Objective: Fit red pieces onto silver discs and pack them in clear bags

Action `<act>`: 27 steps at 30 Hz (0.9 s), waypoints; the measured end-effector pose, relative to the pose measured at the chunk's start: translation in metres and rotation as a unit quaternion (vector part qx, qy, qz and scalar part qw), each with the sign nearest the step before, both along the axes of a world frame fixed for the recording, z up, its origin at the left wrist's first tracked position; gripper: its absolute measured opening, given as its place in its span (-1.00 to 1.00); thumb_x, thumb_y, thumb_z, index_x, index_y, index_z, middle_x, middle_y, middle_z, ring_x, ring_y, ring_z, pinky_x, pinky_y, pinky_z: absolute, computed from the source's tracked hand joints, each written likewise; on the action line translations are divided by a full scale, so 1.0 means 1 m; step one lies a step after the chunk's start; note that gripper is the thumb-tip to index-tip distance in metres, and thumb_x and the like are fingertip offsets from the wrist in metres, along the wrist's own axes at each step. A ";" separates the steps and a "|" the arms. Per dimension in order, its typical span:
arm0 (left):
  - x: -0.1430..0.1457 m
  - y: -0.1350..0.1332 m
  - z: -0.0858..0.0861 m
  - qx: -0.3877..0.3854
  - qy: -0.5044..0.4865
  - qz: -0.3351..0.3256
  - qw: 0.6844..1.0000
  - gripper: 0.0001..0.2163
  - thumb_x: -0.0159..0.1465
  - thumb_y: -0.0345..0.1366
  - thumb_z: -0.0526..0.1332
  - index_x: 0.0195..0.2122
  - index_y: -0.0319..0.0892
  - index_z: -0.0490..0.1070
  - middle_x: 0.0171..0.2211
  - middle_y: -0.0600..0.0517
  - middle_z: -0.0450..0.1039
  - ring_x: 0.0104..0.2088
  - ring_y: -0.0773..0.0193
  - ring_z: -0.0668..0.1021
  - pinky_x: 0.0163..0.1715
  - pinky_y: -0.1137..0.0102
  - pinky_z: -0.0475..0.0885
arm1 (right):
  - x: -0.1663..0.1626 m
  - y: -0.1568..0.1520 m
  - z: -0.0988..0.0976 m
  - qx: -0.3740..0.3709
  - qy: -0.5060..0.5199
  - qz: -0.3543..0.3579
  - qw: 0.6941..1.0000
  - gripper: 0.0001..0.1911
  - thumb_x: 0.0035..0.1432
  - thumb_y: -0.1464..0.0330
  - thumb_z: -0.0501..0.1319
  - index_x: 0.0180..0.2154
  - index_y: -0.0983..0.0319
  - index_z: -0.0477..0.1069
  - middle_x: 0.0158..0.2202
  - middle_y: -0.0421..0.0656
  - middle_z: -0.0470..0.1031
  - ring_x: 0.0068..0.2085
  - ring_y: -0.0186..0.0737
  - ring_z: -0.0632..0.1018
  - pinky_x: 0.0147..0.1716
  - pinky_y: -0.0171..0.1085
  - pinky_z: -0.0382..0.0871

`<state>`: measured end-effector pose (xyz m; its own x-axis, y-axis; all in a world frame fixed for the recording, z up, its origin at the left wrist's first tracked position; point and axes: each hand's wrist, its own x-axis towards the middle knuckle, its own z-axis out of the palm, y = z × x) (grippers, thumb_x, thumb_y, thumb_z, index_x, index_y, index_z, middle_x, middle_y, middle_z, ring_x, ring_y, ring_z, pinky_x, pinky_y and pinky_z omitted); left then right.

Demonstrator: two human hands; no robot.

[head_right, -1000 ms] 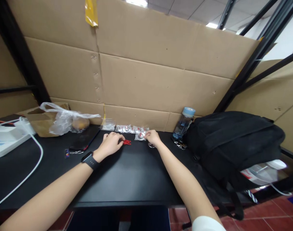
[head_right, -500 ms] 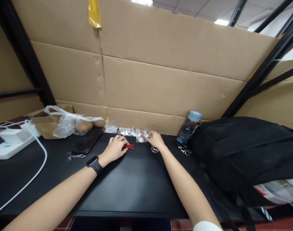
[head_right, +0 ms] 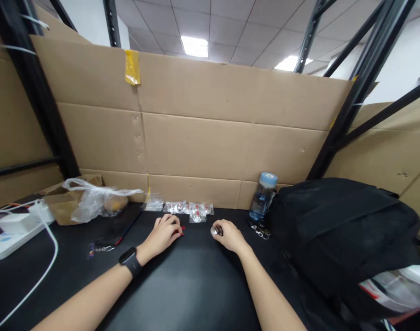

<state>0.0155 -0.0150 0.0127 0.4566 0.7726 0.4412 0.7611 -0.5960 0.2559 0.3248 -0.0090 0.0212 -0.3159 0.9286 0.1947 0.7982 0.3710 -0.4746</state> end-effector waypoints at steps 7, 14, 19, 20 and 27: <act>0.009 -0.005 0.013 -0.016 -0.076 0.011 0.997 -0.81 0.43 -0.27 0.10 -0.22 -0.07 0.51 -0.19 0.00 0.55 -0.04 0.14 0.43 -0.07 0.22 0.16 | 0.006 -0.001 0.004 0.011 0.041 -0.001 0.999 -0.69 0.03 0.39 0.29 -0.12 0.08 0.50 -0.12 -0.17 0.52 -0.09 -0.10 0.51 -0.04 -0.17 0.36; 0.009 -0.008 0.017 -0.103 -0.172 0.052 0.978 -0.91 0.27 -0.19 0.31 -0.32 -0.01 0.61 -0.18 0.02 0.59 -0.04 0.08 0.51 0.00 0.14 0.18 | -0.013 -0.003 0.011 -0.003 0.241 0.018 0.970 -0.65 -0.03 0.39 0.34 -0.12 0.07 0.51 -0.12 -0.11 0.54 -0.21 -0.07 0.53 -0.29 -0.16 0.46; 0.007 -0.015 0.025 -0.100 -0.233 0.053 0.966 -0.87 0.28 -0.16 0.28 -0.18 0.09 0.61 -0.20 0.05 0.61 -0.04 0.06 0.54 0.03 0.12 0.24 | -0.054 -0.014 0.025 -0.052 0.360 0.081 0.928 -0.59 0.02 0.29 0.41 -0.04 0.08 0.49 -0.04 -0.08 0.53 -0.12 -0.04 0.56 -0.26 -0.15 0.51; 0.007 -0.017 0.027 -0.092 -0.241 0.047 0.965 -0.87 0.31 -0.16 0.25 -0.20 0.09 0.60 -0.19 0.06 0.60 -0.03 0.07 0.54 0.03 0.12 0.26 | -0.063 -0.015 0.029 -0.060 0.375 0.094 0.920 -0.58 0.01 0.27 0.42 -0.05 0.08 0.49 -0.01 -0.08 0.53 -0.11 -0.05 0.56 -0.23 -0.15 0.51; 0.002 -0.021 0.029 -0.047 -0.264 0.109 0.957 -0.85 0.36 -0.22 0.18 -0.21 -0.02 0.56 0.03 -0.04 0.40 0.13 0.02 0.41 0.06 0.06 0.27 | -0.108 -0.014 0.031 -0.082 0.469 0.097 0.874 -0.48 -0.12 0.26 0.53 -0.08 0.14 0.51 -0.05 -0.09 0.55 -0.14 -0.15 0.59 -0.04 -0.10 0.49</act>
<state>0.0179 -0.0363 0.0414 0.0125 0.8719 0.4895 0.6142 -0.3930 0.6843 0.2168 -0.0233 0.0526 -0.2436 0.9151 0.3214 -0.0416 0.3212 -0.9461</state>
